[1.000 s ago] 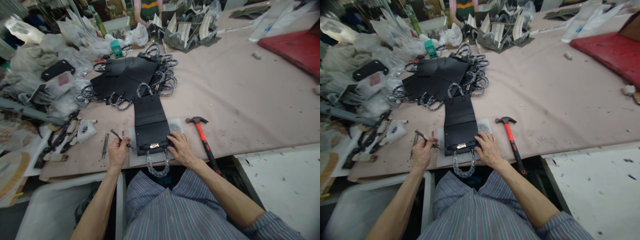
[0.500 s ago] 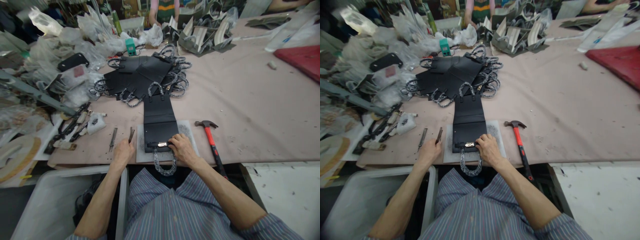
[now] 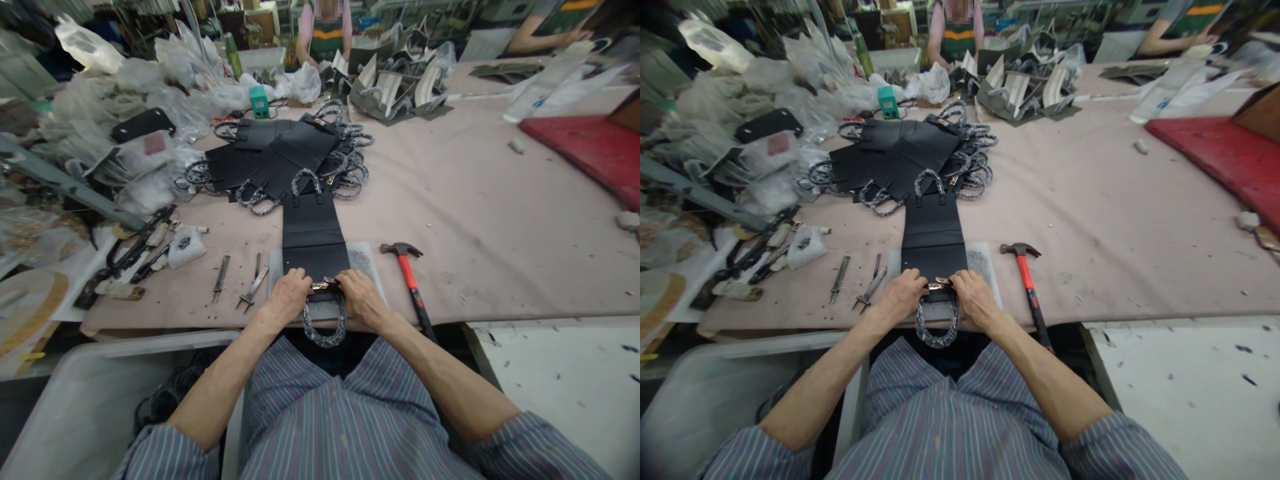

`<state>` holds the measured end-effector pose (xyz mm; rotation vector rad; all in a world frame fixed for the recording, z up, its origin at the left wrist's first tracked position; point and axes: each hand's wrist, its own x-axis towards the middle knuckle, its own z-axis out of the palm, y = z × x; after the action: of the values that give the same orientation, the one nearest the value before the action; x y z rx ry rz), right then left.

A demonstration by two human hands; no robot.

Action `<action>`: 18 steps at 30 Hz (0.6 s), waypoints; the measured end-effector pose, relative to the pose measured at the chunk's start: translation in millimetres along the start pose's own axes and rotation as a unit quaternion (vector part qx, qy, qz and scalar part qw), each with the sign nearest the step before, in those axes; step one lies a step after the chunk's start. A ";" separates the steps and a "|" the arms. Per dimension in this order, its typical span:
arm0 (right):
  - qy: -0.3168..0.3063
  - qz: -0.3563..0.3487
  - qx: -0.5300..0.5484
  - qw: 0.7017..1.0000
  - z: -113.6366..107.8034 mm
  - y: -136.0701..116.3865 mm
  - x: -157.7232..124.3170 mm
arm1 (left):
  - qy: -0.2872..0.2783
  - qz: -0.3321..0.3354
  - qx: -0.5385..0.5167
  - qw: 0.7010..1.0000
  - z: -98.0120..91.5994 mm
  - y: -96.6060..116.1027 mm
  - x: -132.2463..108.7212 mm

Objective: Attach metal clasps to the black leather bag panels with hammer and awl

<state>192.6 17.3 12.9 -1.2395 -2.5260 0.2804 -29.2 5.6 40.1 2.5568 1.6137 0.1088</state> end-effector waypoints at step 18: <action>0.045 -0.180 0.122 0.975 0.7 35.0 -8.2 | 0.182 0.230 -0.149 0.944 20.9 -59.0 -35.2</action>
<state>222.8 32.0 -0.2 -0.6718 -2.4870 0.4205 -94.6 -2.2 11.4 2.7107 0.9413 0.8414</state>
